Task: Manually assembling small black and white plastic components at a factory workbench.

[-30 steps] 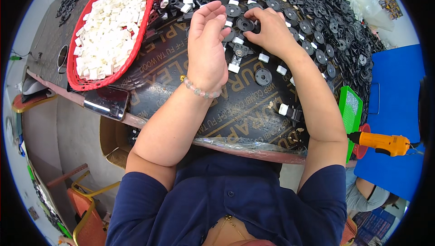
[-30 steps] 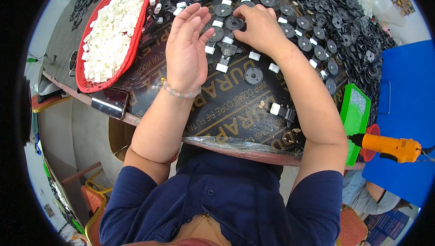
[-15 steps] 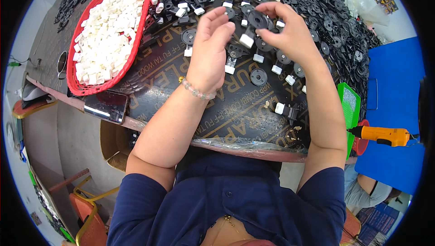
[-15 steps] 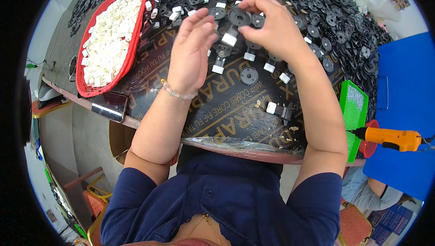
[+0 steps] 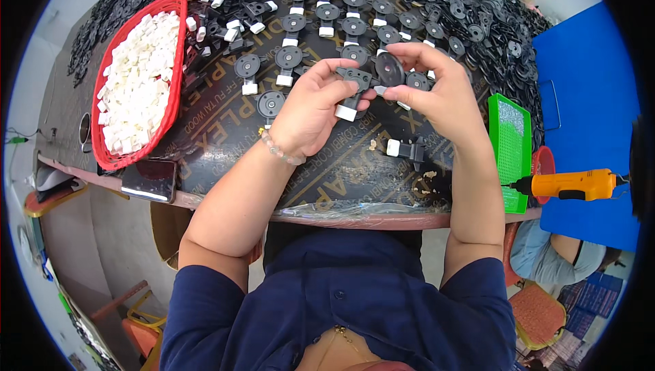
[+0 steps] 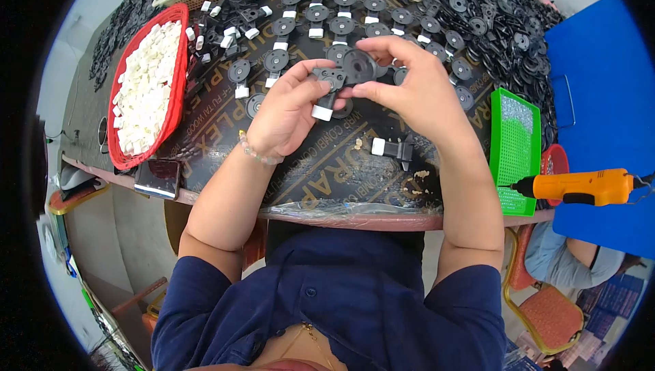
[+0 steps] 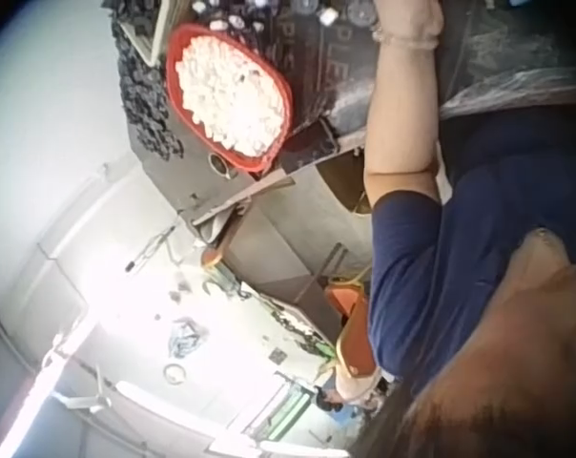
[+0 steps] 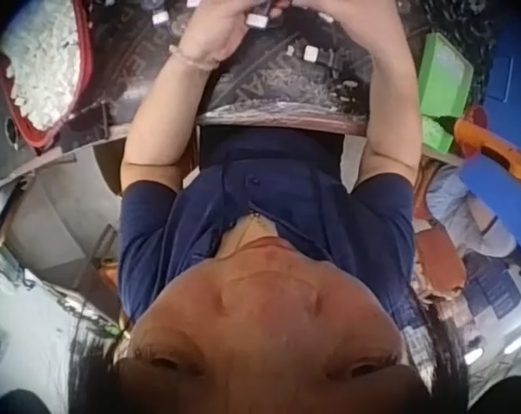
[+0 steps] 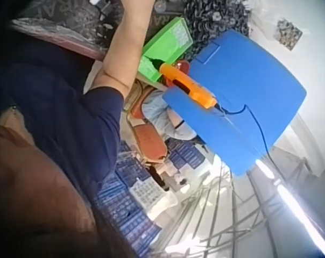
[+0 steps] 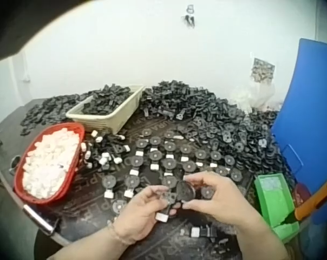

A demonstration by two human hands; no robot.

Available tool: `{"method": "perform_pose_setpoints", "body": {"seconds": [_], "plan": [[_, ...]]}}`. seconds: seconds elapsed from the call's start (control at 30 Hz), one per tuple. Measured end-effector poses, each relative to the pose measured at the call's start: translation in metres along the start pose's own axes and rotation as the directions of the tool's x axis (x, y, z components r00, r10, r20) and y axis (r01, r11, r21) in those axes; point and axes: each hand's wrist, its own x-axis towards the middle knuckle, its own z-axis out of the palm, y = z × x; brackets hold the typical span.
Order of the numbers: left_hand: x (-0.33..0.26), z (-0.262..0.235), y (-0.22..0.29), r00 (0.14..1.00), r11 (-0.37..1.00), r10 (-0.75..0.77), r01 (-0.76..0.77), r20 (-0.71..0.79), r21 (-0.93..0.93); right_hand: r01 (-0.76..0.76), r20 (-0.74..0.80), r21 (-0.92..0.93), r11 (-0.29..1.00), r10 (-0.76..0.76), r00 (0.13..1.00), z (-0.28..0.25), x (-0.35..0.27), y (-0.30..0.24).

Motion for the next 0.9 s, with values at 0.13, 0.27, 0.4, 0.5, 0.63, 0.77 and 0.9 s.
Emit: {"method": "perform_pose_setpoints", "body": {"seconds": [0.13,0.27,0.4,0.5,0.63,0.77,0.9], "plan": [[0.003,-0.002,-0.006,1.0,0.996,0.006,-0.007,0.01,0.086,0.019,0.008,-0.042,0.999,-0.019,1.0,0.004,-0.001,0.006],[0.003,-0.001,-0.009,1.0,0.994,0.013,-0.011,-0.014,0.105,0.034,0.048,-0.08,0.996,-0.03,0.998,0.008,-0.004,0.011],[0.004,-0.006,-0.012,0.999,0.995,0.032,-0.034,0.018,0.095,0.118,0.07,-0.19,0.975,-0.106,0.992,0.019,-0.004,0.009],[0.004,-0.005,-0.013,0.998,0.999,0.025,-0.027,0.05,0.038,0.165,0.055,-0.209,0.964,-0.157,0.986,0.026,-0.005,0.012],[0.003,-0.006,-0.015,0.998,0.999,0.024,-0.027,0.065,0.036,0.161,0.069,-0.284,0.945,-0.147,0.987,0.027,-0.005,0.012],[0.001,-0.003,-0.015,0.999,0.998,0.029,-0.03,0.029,0.056,0.157,0.062,-0.326,0.932,-0.145,0.988,0.028,-0.005,0.01],[0.0,0.001,-0.014,1.0,0.998,0.017,-0.018,0.019,0.065,0.173,0.083,-0.364,0.915,-0.153,0.985,0.025,-0.006,0.008]]}}
